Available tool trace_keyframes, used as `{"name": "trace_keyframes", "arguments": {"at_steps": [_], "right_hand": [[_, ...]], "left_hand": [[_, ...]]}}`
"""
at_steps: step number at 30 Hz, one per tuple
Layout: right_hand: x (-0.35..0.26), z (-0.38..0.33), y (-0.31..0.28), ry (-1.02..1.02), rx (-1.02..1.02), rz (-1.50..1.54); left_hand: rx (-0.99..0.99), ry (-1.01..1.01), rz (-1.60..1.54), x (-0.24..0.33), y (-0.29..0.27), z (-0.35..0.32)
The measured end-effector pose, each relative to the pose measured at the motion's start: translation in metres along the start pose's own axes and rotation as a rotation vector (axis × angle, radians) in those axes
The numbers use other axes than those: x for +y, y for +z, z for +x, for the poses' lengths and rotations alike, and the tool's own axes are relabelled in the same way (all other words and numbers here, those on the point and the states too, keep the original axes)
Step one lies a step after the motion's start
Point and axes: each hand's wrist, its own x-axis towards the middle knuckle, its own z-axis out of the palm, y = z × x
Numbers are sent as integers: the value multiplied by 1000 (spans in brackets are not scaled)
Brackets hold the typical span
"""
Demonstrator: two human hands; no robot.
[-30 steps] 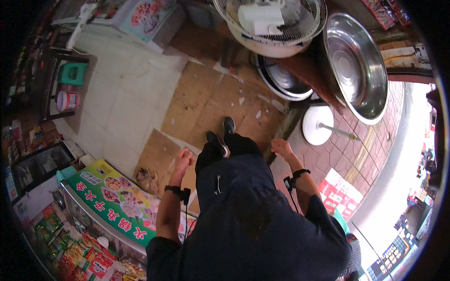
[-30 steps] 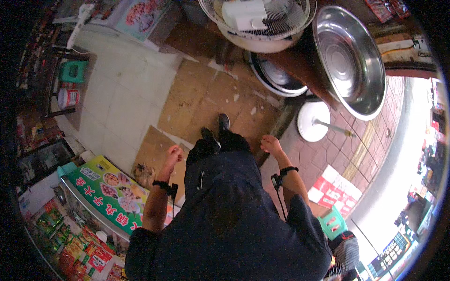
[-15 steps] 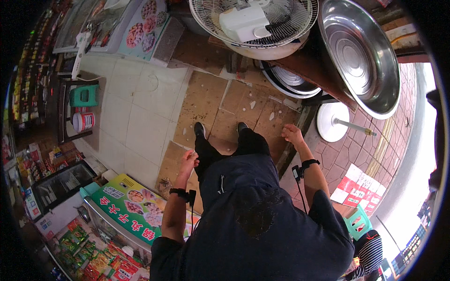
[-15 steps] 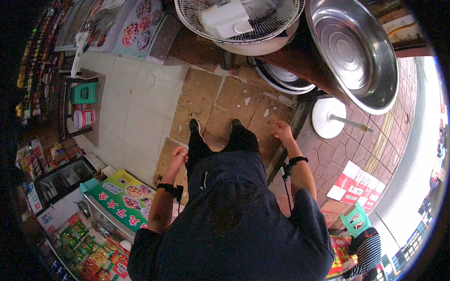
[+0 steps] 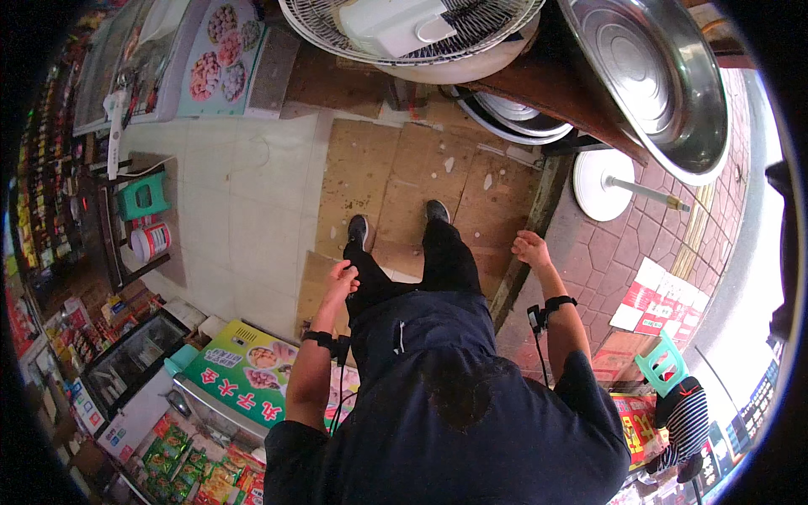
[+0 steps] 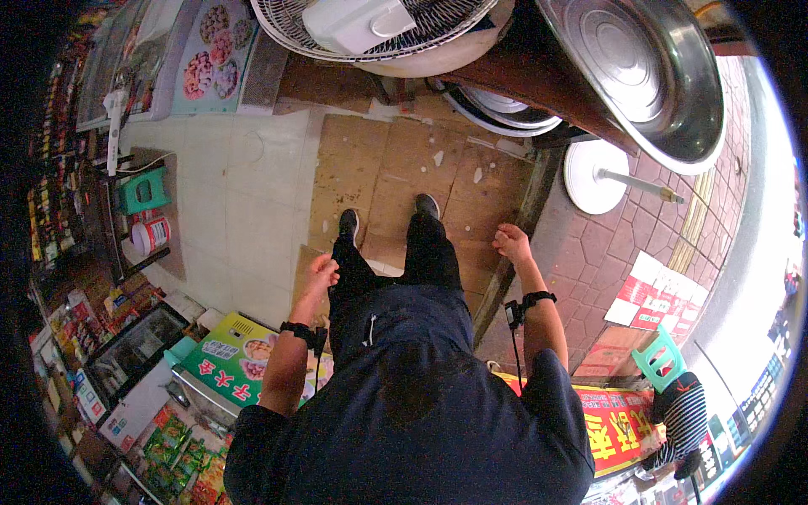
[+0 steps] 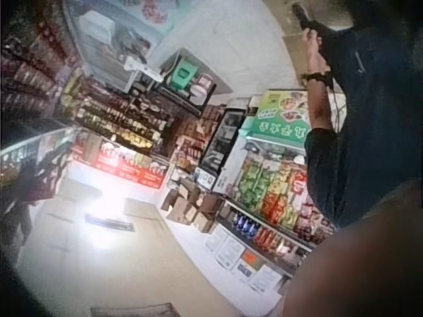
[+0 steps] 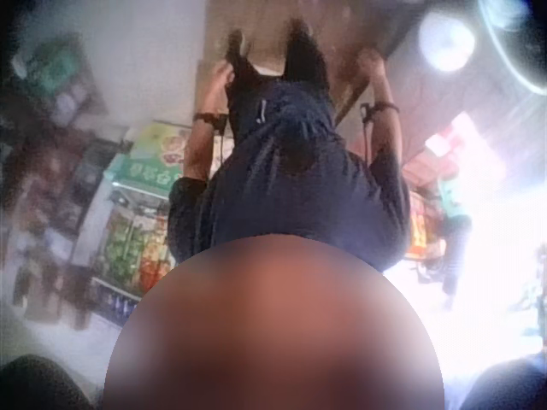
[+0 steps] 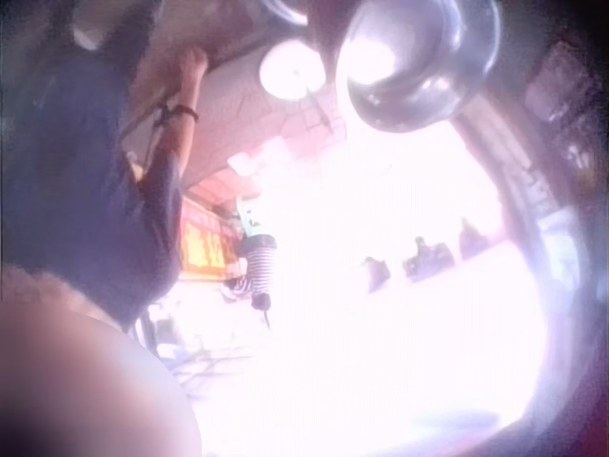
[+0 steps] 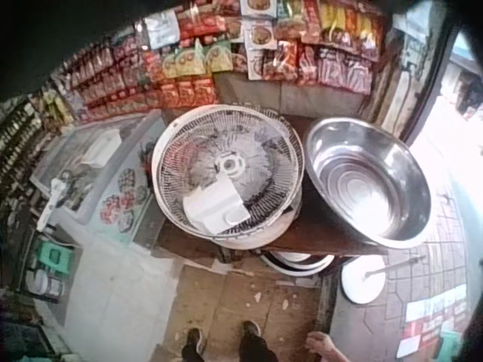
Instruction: The person washes a white pedestal fan by submerging its head in a large metal basin of water, scrubbing the surface with hands, then rinses the basin and refills it with fresh water from a tap.
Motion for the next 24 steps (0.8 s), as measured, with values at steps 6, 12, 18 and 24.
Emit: {"name": "trace_keyframes", "arguments": {"at_steps": [6, 12, 18, 24], "right_hand": [[-9, -6, 0, 9, -88, -43], [-57, 25, 14, -128, -140, -124], [-80, 11, 25, -131, -172, -107], [-57, 7, 37, 46, -256, -287]], "left_hand": [[8, 104, -93, 6, 0, 7], [72, 67, -181, -25, 4, -15], [106, -48, -190, -58, 1, -47], [95, 23, -303, -78, -5, -53]]}}
